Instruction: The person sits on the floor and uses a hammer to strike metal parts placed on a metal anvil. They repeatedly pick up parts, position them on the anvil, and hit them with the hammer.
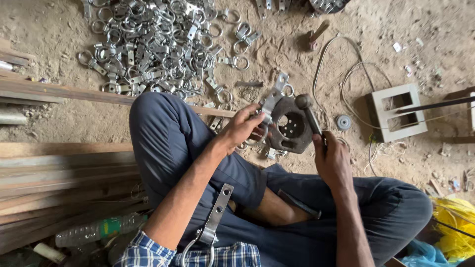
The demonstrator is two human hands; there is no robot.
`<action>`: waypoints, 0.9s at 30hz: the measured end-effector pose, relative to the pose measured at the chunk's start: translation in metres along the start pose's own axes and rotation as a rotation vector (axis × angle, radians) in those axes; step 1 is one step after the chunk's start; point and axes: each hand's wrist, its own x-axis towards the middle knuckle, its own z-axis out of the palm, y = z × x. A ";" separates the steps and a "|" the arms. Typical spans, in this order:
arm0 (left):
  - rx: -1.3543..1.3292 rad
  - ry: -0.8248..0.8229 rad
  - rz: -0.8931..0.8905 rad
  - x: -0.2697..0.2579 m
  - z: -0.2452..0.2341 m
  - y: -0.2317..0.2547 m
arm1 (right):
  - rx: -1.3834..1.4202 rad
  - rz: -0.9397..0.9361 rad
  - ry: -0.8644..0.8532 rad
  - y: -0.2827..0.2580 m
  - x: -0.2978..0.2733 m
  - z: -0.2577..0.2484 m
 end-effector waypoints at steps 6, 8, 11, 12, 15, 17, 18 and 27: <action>0.481 -0.082 -0.098 0.010 -0.007 -0.035 | 0.341 0.211 -0.073 -0.029 -0.015 -0.017; 0.428 -0.087 -0.089 0.015 -0.010 -0.038 | 0.422 0.199 -0.056 -0.038 -0.021 -0.025; 0.275 -0.041 -0.170 0.009 -0.008 -0.027 | 0.479 0.166 -0.035 -0.050 -0.028 -0.036; 0.209 -0.019 -0.212 0.006 -0.006 -0.022 | 0.464 0.151 -0.012 -0.053 -0.031 -0.038; 0.223 0.024 -0.204 0.004 0.001 -0.012 | 0.540 0.101 0.041 -0.058 -0.039 -0.027; 0.243 0.006 -0.222 0.004 0.001 -0.008 | 0.505 0.140 0.006 -0.062 -0.041 -0.005; 0.254 -0.003 -0.231 0.002 0.001 -0.007 | 0.422 0.195 -0.043 -0.066 -0.040 0.010; 0.195 0.025 -0.223 -0.002 0.005 -0.004 | 0.408 0.231 -0.044 -0.063 -0.031 -0.018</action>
